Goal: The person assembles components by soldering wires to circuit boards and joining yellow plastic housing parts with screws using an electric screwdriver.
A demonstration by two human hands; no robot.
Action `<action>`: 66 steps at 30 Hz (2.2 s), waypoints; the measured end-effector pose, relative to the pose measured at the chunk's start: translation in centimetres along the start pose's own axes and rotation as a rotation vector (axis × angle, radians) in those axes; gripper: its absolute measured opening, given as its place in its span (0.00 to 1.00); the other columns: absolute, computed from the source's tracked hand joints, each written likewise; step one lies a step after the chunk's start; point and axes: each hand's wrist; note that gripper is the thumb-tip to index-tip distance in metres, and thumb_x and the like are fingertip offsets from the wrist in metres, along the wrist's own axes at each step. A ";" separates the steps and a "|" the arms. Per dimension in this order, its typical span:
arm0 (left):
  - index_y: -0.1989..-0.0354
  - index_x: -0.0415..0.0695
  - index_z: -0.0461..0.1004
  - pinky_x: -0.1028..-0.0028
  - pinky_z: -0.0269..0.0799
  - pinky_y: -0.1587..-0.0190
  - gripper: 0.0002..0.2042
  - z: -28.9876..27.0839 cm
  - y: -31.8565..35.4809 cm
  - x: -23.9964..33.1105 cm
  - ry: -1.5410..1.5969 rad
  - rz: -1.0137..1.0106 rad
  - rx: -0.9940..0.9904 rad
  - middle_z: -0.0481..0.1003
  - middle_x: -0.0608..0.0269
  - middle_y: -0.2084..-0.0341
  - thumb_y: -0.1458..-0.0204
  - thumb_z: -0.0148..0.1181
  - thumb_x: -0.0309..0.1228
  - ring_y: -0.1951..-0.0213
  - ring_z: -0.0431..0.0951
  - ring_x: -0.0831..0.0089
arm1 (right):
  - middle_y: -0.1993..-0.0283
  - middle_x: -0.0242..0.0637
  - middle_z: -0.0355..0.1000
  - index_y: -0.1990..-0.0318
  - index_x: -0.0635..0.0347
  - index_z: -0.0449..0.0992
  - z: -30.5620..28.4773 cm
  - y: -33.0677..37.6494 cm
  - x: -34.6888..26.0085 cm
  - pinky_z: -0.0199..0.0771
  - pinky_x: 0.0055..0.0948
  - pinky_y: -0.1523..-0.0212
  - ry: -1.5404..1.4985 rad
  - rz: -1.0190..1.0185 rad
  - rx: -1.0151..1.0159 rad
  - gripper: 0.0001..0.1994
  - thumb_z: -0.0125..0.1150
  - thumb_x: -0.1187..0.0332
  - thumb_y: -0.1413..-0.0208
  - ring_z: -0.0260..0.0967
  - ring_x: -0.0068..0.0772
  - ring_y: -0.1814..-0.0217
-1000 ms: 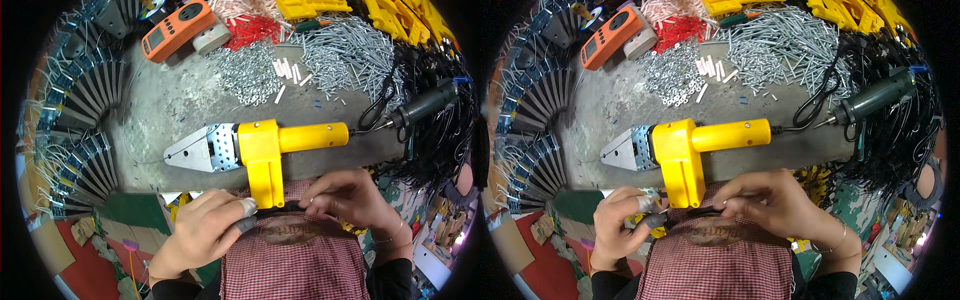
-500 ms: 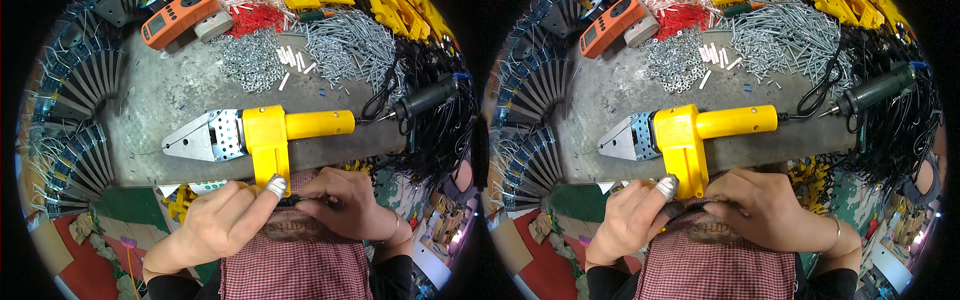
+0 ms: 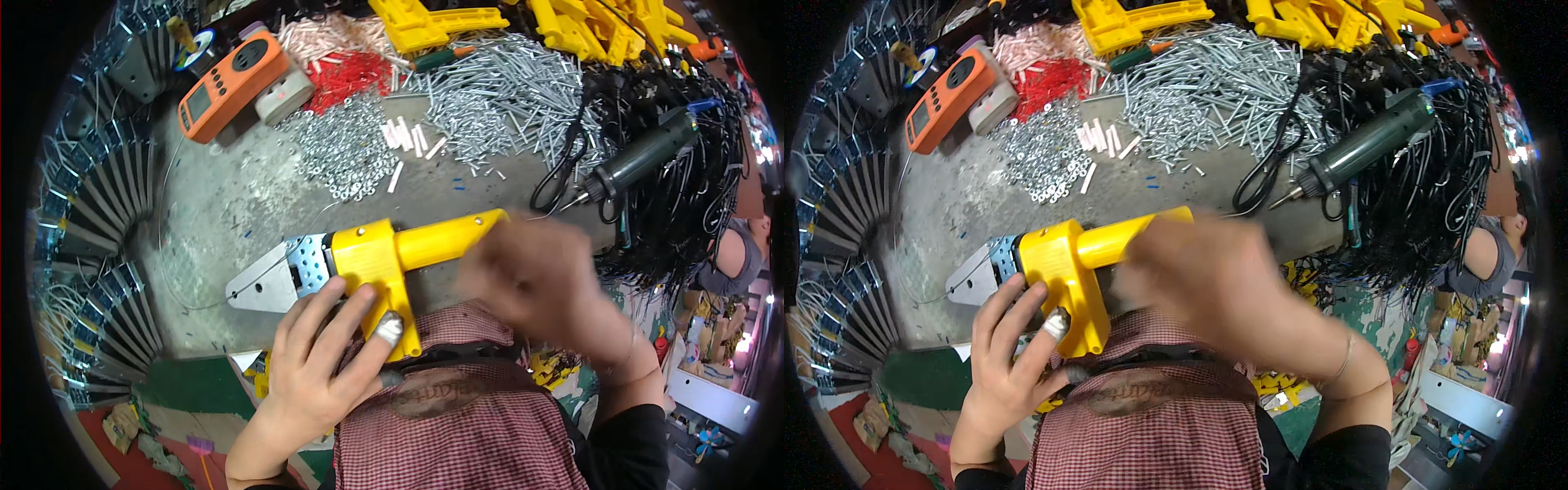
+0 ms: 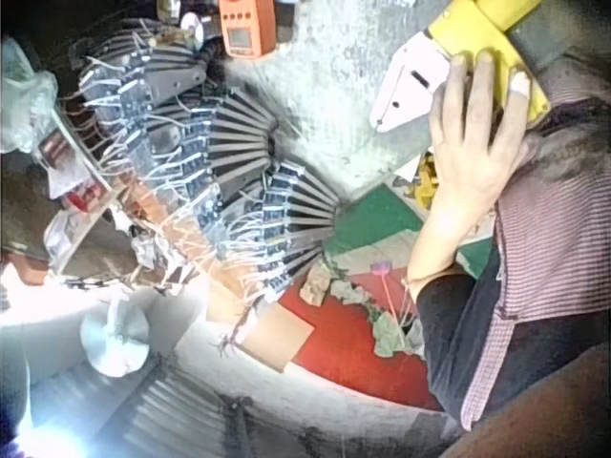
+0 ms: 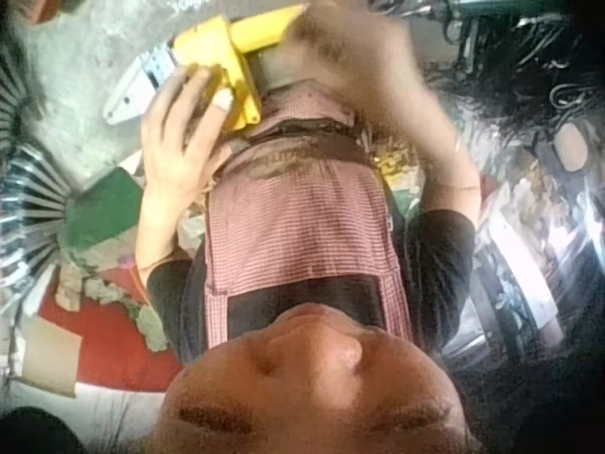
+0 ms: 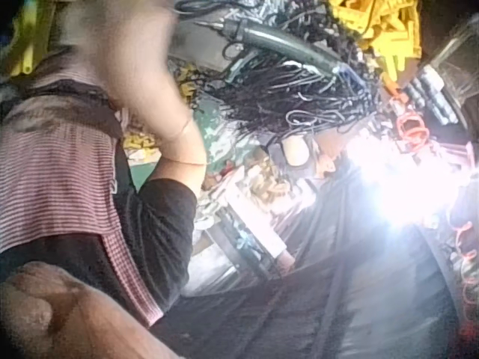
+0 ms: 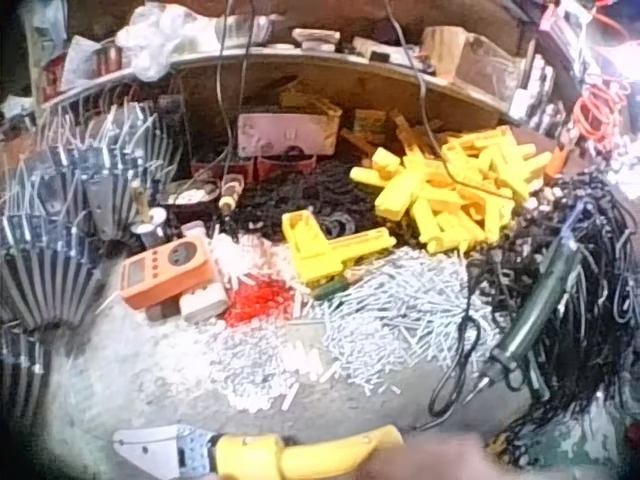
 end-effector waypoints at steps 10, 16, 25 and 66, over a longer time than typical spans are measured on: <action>0.49 0.63 0.73 0.43 0.54 0.42 0.29 1.7 -2.9 -0.3 -0.202 0.093 -0.173 0.62 0.57 0.38 0.66 0.65 0.47 0.36 0.56 0.46 | 0.77 0.40 0.70 0.78 0.61 0.71 -2.8 -3.3 8.6 0.70 0.39 0.68 0.443 0.174 -0.122 0.05 0.58 0.70 0.58 0.71 0.45 0.71; 0.53 0.60 0.74 0.43 0.53 0.43 0.25 3.0 -2.5 -0.8 -0.178 0.088 -0.088 0.65 0.57 0.40 0.64 0.63 0.50 0.36 0.58 0.48 | 0.75 0.38 0.66 0.73 0.62 0.69 -3.3 -2.1 2.5 0.69 0.36 0.71 -0.038 0.106 -0.085 0.07 0.61 0.77 0.60 0.68 0.43 0.72; 0.54 0.63 0.74 0.52 0.52 0.42 0.15 2.6 -3.0 0.0 -0.165 0.019 -0.084 0.66 0.66 0.40 0.53 0.58 0.41 0.38 0.63 0.58 | 0.69 0.39 0.64 0.69 0.61 0.68 -1.5 0.2 3.7 0.72 0.35 0.70 0.210 -0.134 -0.119 0.09 0.62 0.72 0.54 0.68 0.42 0.67; 0.41 0.30 0.61 0.73 0.73 0.55 0.31 -3.0 -9.2 2.0 0.643 -0.188 0.284 0.74 0.49 0.54 0.52 0.65 0.31 0.59 0.78 0.67 | 0.69 0.38 0.74 0.65 0.62 0.77 -4.4 -4.1 -2.3 0.72 0.26 0.71 -0.162 -0.334 0.096 0.11 0.66 0.79 0.60 0.72 0.30 0.71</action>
Point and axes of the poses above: each hand's wrist, its own y-axis away from the middle knuckle, its own z-axis out of the palm, x = y × z
